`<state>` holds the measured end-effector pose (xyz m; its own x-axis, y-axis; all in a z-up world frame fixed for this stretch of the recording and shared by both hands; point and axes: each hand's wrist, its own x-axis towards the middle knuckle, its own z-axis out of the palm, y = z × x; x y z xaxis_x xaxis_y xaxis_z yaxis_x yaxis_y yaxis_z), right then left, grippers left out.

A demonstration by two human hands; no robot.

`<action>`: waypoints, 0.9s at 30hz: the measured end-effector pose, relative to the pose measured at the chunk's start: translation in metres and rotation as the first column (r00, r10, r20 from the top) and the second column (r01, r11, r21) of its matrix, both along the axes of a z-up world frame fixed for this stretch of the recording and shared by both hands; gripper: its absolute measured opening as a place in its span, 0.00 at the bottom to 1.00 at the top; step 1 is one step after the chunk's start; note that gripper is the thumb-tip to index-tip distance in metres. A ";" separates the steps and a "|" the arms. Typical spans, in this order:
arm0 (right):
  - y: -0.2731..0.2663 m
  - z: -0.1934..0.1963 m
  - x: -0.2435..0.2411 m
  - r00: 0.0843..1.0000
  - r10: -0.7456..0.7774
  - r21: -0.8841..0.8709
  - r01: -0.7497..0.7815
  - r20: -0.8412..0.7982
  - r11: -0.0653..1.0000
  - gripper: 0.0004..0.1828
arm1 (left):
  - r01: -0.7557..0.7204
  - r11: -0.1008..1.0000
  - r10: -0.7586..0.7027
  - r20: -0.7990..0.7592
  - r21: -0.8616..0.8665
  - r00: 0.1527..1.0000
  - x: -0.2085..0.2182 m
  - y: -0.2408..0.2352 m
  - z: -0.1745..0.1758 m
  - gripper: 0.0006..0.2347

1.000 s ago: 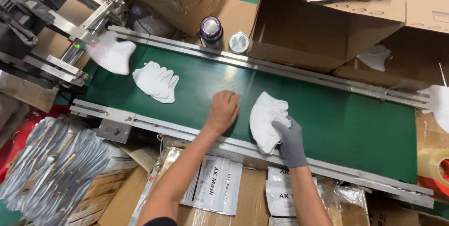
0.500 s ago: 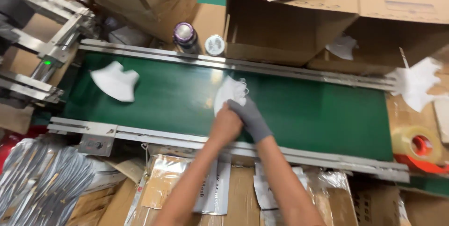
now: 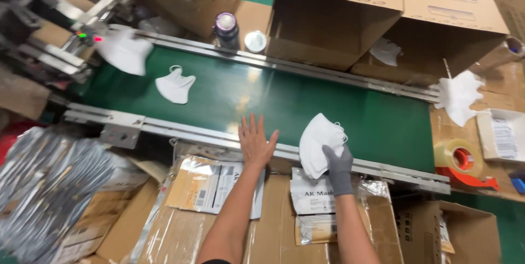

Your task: Packaging white face masks into individual plastic envelopes and placing them into cardboard boxes on a factory floor.

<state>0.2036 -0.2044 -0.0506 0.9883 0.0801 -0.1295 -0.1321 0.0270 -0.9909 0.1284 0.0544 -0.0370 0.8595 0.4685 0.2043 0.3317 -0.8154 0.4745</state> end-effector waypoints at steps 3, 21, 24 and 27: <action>0.008 0.001 0.001 1.000 -0.020 0.011 0.020 0.016 1.000 0.24 | -0.110 0.990 0.113 0.032 -0.091 0.993 0.006 0.001 0.000 0.34; 0.007 0.003 0.009 0.998 -0.053 -0.026 0.052 -0.032 0.998 0.25 | -0.173 0.982 0.158 0.172 0.079 0.972 0.005 -0.009 -0.013 0.23; 0.008 0.004 0.009 0.997 -0.057 -0.008 0.056 -0.046 0.998 0.25 | -0.172 0.981 0.153 0.182 0.093 0.971 0.005 -0.008 -0.016 0.23; 0.009 0.005 0.008 0.997 -0.053 0.006 0.053 -0.056 0.999 0.25 | -0.170 0.982 0.153 0.190 0.080 0.970 0.004 -0.008 -0.016 0.22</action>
<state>0.2118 -0.1959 -0.0459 0.9825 0.0291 -0.1841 -0.1852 0.0425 -0.9818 0.1328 0.0465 -0.0528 0.7180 0.5689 0.4009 0.3779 -0.8024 0.4619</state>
